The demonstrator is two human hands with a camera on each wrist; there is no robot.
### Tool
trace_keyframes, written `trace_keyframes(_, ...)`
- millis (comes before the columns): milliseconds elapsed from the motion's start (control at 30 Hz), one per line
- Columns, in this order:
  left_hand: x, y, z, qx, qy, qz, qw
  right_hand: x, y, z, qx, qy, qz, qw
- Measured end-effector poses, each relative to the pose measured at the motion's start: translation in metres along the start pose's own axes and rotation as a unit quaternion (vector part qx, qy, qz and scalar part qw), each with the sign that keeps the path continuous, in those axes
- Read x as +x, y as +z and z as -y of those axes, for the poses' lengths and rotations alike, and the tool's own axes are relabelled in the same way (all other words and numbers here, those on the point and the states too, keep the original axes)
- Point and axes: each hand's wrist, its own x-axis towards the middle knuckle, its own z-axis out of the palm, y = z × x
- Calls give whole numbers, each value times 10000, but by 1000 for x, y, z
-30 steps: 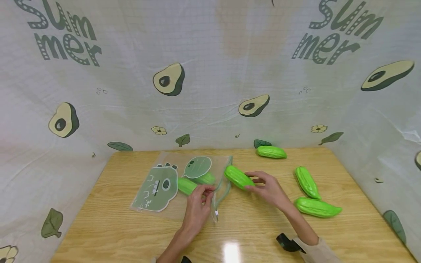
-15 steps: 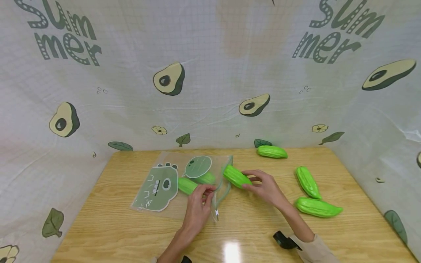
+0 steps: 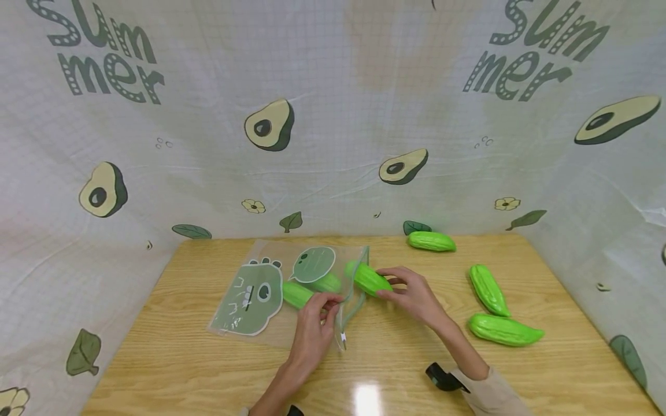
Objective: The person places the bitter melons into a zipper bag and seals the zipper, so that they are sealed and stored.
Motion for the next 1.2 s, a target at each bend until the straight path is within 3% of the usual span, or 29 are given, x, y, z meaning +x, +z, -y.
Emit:
trace_keyframes(533, 1, -1, -1, 43, -57, 32, 10000, 11, 11, 5, -159, 116, -1, 9998)
trace_keyframes(1200, 1, -1, 0, -5, 124, 34, 9999, 19, 21, 7, -166, 113, 70, 9998)
